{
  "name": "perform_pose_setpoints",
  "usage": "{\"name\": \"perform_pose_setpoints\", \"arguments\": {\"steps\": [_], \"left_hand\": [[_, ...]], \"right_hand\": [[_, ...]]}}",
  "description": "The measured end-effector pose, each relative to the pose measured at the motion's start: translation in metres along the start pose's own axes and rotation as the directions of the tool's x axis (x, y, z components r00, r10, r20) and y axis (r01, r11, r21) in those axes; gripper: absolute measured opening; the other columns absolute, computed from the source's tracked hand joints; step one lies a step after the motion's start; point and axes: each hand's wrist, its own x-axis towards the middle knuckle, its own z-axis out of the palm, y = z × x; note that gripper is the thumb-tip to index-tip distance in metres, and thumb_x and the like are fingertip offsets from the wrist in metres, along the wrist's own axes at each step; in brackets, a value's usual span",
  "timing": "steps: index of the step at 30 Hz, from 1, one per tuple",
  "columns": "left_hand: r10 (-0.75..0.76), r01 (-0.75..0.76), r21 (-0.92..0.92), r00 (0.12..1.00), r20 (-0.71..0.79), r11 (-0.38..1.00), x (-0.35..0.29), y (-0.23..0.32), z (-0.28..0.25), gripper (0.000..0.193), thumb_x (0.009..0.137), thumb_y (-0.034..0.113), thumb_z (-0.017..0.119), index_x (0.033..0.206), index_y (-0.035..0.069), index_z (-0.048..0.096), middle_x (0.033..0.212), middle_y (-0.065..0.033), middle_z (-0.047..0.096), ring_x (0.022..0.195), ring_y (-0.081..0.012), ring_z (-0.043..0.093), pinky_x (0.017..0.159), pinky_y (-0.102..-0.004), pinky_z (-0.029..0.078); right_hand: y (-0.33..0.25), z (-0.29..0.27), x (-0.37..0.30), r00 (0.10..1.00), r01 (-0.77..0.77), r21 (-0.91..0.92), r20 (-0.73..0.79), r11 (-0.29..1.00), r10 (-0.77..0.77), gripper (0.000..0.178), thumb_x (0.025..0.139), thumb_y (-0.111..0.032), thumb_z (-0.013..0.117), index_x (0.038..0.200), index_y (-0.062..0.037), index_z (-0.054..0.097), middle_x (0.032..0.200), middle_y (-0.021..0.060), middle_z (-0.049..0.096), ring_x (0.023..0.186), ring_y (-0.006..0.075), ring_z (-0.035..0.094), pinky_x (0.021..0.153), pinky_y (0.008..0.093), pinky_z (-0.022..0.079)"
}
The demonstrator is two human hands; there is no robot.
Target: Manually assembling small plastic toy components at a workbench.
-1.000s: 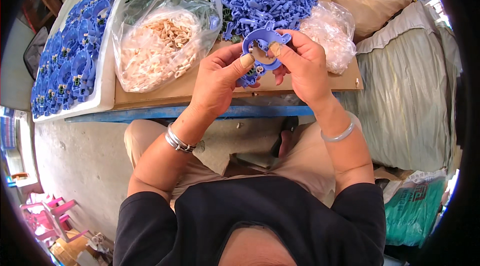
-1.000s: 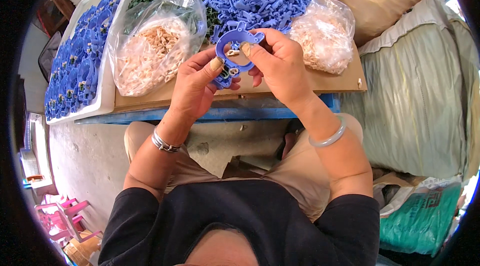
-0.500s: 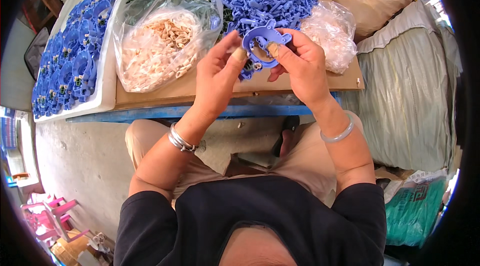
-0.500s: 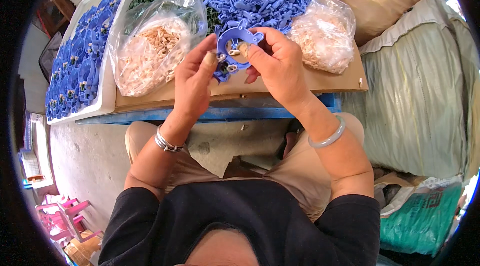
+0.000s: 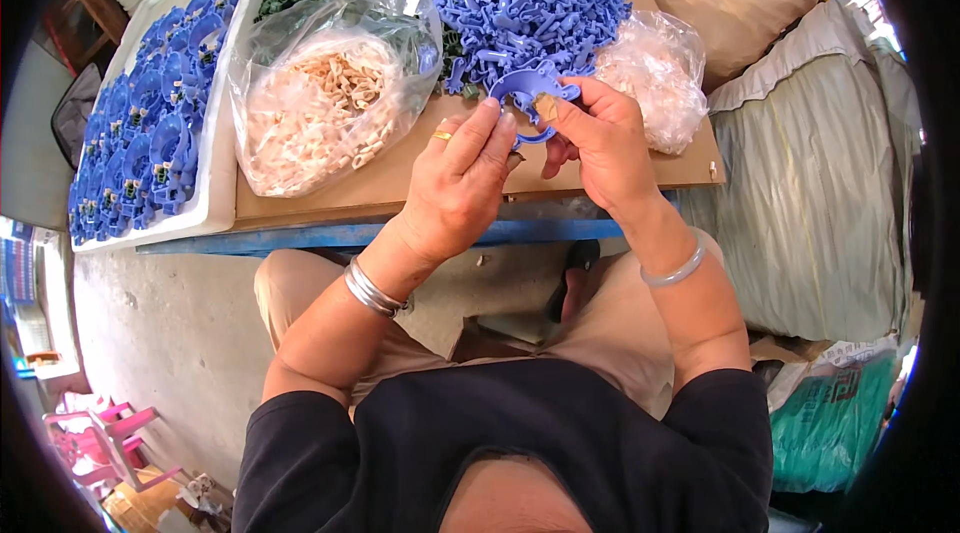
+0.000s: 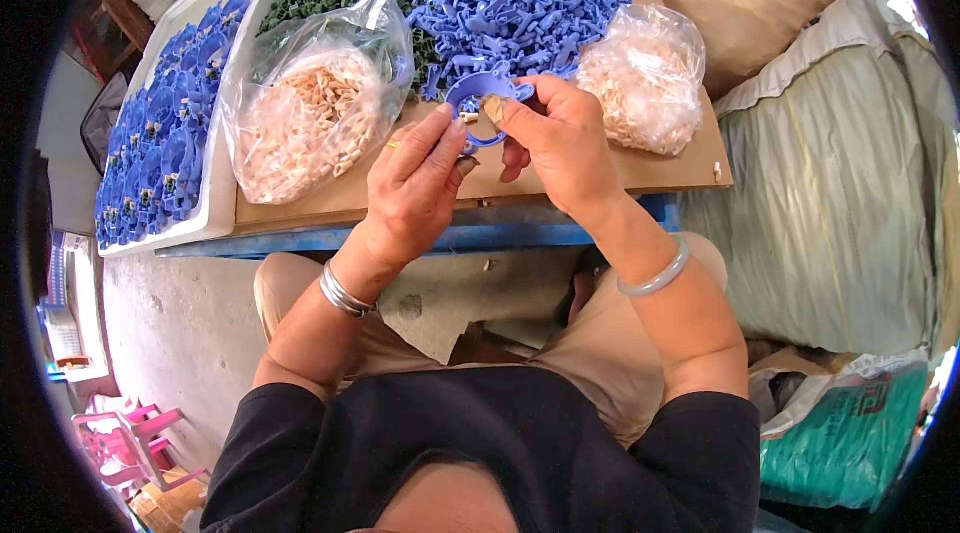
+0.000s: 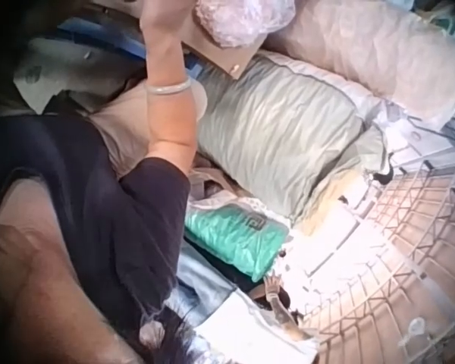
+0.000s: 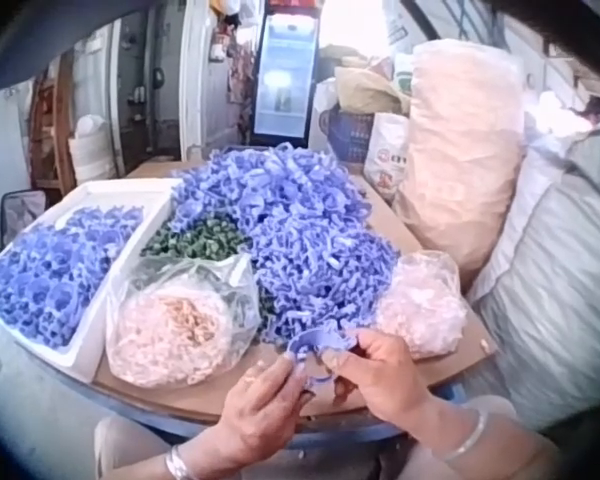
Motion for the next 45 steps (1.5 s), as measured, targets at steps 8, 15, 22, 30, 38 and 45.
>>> {"name": "perform_pose_setpoints", "arguments": {"steps": [8, 15, 22, 30, 38, 45], "left_hand": [[0.007, -0.008, 0.024, 0.999, 0.046, 1.000, -0.002, -0.001, -0.003, 0.031, 0.066, 0.005, 0.062, 0.095, -0.004, 0.054, 0.099, -0.0203, 0.051, 0.072, -0.0303, 0.055, 0.062, -0.0347, 0.046], [-0.023, 0.010, 0.102, 0.992, 0.125, 0.995, -0.005, -0.003, 0.000, 0.036, 0.067, 0.008, 0.061, 0.100, -0.002, 0.051, 0.095, -0.0187, 0.052, 0.068, -0.0269, 0.055, 0.060, -0.0331, 0.046], [-0.482, 0.441, -0.385, 0.876, -0.012, 0.811, 0.013, -0.003, -0.017, 0.013, 0.073, 0.005, 0.060, 0.083, -0.004, 0.062, 0.071, -0.0134, 0.059, 0.058, -0.0204, 0.057, 0.050, -0.0257, 0.045], [-0.860, 0.342, -0.930, 0.424, 0.283, -0.137, 0.021, -0.040, -0.051, 0.017, 0.078, 0.005, 0.056, 0.089, -0.008, 0.058, 0.070, -0.0114, 0.059, 0.054, -0.0168, 0.056, 0.043, -0.0224, 0.042], [-0.896, 0.043, -0.934, 0.271, 0.353, -0.355, 0.020, -0.062, -0.060, 0.020, 0.082, 0.009, 0.051, 0.095, -0.006, 0.052, 0.081, -0.0142, 0.058, 0.062, -0.0279, 0.059, 0.044, -0.0251, 0.045], [-0.908, 0.004, -0.930, 0.215, 0.360, -0.368, 0.016, -0.071, -0.070, 0.018, 0.083, 0.010, 0.050, 0.095, -0.004, 0.050, 0.081, -0.0148, 0.059, 0.065, -0.0291, 0.060, 0.045, -0.0257, 0.048]], "right_hand": [[0.005, -0.003, 0.005, 0.997, -0.077, -0.015, 0.029, 0.997, 0.077, 0.016, 0.080, -0.017, 0.058, 0.080, -0.0011, 0.056, 0.066, 0.0037, 0.055, 0.045, 0.0081, 0.049, 0.036, 0.0238, 0.044], [0.009, -0.004, 0.010, 0.993, -0.118, -0.012, -0.008, 0.993, 0.118, 0.018, 0.080, -0.019, 0.058, 0.078, -0.0012, 0.054, 0.065, 0.0045, 0.054, 0.043, 0.0087, 0.048, 0.035, 0.0261, 0.045], [0.002, -0.002, 0.008, 1.000, -0.030, 0.005, 0.005, 1.000, 0.030, 0.026, 0.083, -0.024, 0.054, 0.090, 0.0011, 0.054, 0.070, 0.0063, 0.055, 0.051, 0.0109, 0.054, 0.038, 0.0249, 0.045], [-0.010, -0.002, 0.033, 0.972, 0.180, -0.254, -0.099, 0.950, -0.211, 0.020, 0.082, -0.013, 0.055, 0.095, 0.0016, 0.056, 0.076, 0.0066, 0.057, 0.058, 0.0090, 0.054, 0.048, 0.0211, 0.045], [-0.031, 0.014, 0.169, 0.604, 0.607, -0.793, 0.509, -0.061, -0.614, 0.020, 0.072, -0.010, 0.058, 0.090, -0.0010, 0.059, 0.086, 0.0131, 0.061, 0.080, 0.0251, 0.058, 0.071, 0.0317, 0.045], [-0.034, 0.025, 0.251, 0.933, 0.305, -0.945, 0.322, -0.122, -0.159, 0.024, 0.063, -0.008, 0.062, 0.088, -0.0046, 0.062, 0.090, 0.0150, 0.060, 0.087, 0.0280, 0.057, 0.077, 0.0324, 0.045]]}}
